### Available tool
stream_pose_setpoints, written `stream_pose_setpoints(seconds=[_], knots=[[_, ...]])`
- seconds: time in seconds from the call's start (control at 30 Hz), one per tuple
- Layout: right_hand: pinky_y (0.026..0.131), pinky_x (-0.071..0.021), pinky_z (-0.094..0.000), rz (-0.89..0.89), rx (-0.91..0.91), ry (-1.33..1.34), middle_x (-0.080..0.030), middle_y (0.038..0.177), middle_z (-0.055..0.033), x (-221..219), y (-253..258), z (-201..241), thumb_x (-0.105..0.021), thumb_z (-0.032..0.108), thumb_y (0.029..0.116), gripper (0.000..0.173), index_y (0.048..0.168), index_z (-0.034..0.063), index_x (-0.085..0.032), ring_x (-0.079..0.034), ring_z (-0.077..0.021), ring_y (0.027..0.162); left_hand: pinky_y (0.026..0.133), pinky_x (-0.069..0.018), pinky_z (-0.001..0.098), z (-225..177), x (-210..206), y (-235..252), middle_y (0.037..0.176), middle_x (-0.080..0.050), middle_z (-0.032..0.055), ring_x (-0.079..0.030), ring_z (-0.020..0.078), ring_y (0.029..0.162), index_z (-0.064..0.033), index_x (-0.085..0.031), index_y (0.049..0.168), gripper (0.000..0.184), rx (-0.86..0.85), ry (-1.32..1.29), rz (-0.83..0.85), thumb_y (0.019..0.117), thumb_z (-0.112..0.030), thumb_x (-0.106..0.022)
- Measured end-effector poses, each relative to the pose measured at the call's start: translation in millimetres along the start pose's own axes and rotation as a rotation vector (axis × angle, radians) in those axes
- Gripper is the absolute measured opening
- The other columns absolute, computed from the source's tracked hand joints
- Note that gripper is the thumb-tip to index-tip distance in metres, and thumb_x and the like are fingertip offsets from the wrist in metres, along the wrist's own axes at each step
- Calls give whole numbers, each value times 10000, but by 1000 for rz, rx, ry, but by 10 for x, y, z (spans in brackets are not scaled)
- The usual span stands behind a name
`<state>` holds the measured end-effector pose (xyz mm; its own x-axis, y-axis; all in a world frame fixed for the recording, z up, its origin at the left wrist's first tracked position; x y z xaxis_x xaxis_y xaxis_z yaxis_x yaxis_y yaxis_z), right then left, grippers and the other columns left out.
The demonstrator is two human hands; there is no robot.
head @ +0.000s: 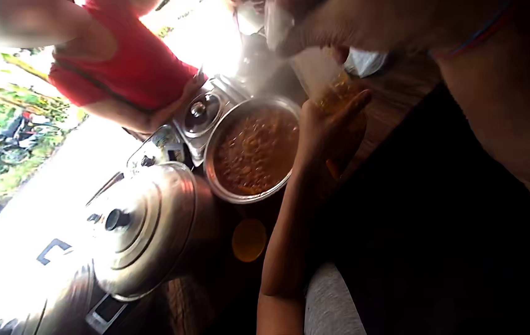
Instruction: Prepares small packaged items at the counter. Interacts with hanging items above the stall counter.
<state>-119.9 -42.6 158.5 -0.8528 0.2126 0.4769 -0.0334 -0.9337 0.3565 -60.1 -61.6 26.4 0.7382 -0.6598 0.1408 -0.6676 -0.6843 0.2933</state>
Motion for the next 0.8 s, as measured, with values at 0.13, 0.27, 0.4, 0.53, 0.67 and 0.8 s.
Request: stream_pose_setpoints(seconds=[0.13, 0.27, 0.4, 0.53, 0.67, 0.8], knots=[[520, -500, -247, 108, 110, -211, -627, 787, -9, 389, -68, -676, -691, 221, 968, 159, 867, 98, -690, -577, -60, 596, 881, -573, 368, 744, -339, 364, 1087, -693, 119, -680, 154, 965, -7, -673, 1179, 387, 148, 217, -41, 902, -261, -766], [626, -534, -300, 105, 110, -202, -633, 824, -58, 720, -284, -1474, -714, 151, 937, 121, 879, 45, -703, -610, -119, 672, 953, -511, 508, 979, -620, 507, 1200, -667, 197, -638, 313, 1107, 31, -689, 1167, 309, 97, 510, -7, 934, -169, -725], [706, -522, -305, 100, 91, -126, -641, 872, -73, 880, -419, -2107, -725, 161, 929, 122, 933, 39, -715, -612, -130, 758, 943, -476, 566, 1157, -632, 522, 1100, -673, 220, -629, 376, 1068, 60, -698, 1079, 244, 63, 715, -88, 905, -110, -681], [680, -542, -297, 153, 109, -42, -642, 902, -84, 839, -464, -2297, -730, 169, 928, 148, 991, 37, -704, -627, -137, 758, 981, -451, 522, 1267, -683, 472, 920, -712, 151, -652, 338, 995, 6, -730, 862, 181, -65, 891, -273, 841, -168, -779], [669, -557, -267, 135, 152, 35, -654, 888, -90, 869, -485, -2367, -688, 91, 940, 75, 955, 18, -698, -638, -120, 725, 1039, -399, 578, 1285, -721, 474, 1024, -717, 151, -627, 362, 1094, -40, -771, 974, 158, 2, 967, -224, 909, -175, -722], [634, -577, -234, 82, 195, 47, -675, 868, -40, 1214, -517, -2393, -657, 148, 968, 114, 938, 49, -706, -649, -62, 691, 1098, -295, 635, 955, -662, 527, 1178, -717, 93, -534, 342, 1297, -75, -782, 1009, 151, 72, 871, -51, 950, -180, -690]])
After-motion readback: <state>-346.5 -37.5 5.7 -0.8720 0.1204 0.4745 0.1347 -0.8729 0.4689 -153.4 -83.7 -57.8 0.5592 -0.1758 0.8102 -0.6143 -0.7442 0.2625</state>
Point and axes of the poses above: each hand's wrist, its own y-axis towards the middle knuckle, its own x-axis out of the back of the hand, z = x × y, the point moved 9 cm from there along y, towards the middle knuckle
